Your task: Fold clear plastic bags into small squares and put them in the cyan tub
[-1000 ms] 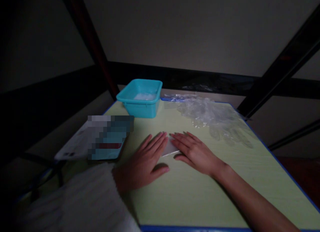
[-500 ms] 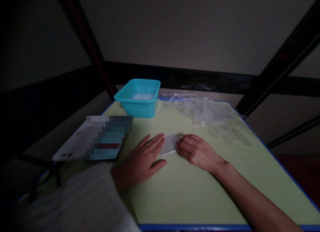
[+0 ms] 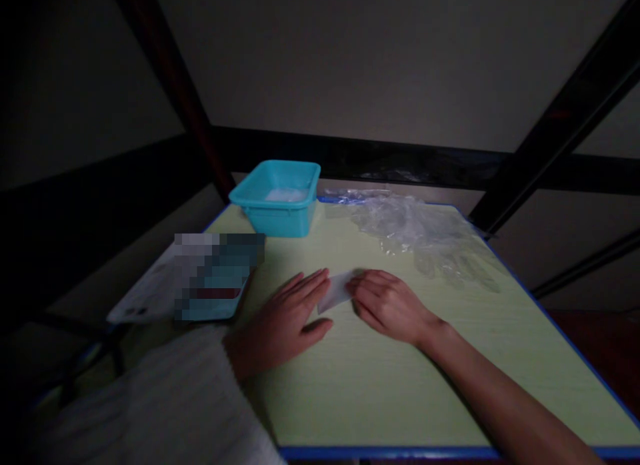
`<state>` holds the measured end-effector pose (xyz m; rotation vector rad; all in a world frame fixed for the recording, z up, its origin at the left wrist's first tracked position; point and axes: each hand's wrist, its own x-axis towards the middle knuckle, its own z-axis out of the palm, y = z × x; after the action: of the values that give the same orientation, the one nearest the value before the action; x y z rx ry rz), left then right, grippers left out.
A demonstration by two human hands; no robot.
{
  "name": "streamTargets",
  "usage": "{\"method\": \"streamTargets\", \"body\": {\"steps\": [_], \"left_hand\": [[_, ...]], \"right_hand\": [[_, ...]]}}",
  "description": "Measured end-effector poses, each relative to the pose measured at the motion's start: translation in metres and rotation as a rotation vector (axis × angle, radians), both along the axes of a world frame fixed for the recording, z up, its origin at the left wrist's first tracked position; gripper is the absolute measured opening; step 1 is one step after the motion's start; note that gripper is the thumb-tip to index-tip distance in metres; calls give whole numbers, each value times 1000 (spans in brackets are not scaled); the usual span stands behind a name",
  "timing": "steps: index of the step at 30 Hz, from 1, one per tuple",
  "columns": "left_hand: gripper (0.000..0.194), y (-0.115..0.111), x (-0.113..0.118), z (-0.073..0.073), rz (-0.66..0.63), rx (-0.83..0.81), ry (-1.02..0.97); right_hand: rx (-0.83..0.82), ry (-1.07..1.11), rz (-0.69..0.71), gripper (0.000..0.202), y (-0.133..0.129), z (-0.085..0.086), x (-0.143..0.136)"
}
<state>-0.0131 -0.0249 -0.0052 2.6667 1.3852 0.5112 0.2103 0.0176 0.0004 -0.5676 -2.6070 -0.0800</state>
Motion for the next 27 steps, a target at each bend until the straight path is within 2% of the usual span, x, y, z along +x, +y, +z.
{"method": "streamTargets", "body": {"steps": [5, 11, 14, 16, 19, 21, 25, 27], "left_hand": [[28, 4, 2, -2, 35, 29, -210], [21, 5, 4, 2, 85, -81, -447], [25, 5, 6, 2, 138, -190, -532], [30, 6, 7, 1, 141, -325, -655], [25, 9, 8, -2, 112, -569, -846], [24, 12, 7, -2, 109, -676, -902], [26, 16, 4, -5, 111, -732, -934], [26, 18, 3, -8, 108, -743, -935]], "right_hand": [[-272, 156, -94, 17, -6, 2, -1], [-494, 410, -222, 14, -13, 6, -4], [-613, 538, -265, 14, -14, 7, -9], [-698, 625, -278, 15, -14, 7, -12], [-819, 744, -283, 13, -14, 7, -15], [-911, 809, -282, 11, -14, 9, -16], [-1012, 806, -284, 32, -15, 11, -17], [-1005, 759, -281, 32, -14, 11, -18]]}}
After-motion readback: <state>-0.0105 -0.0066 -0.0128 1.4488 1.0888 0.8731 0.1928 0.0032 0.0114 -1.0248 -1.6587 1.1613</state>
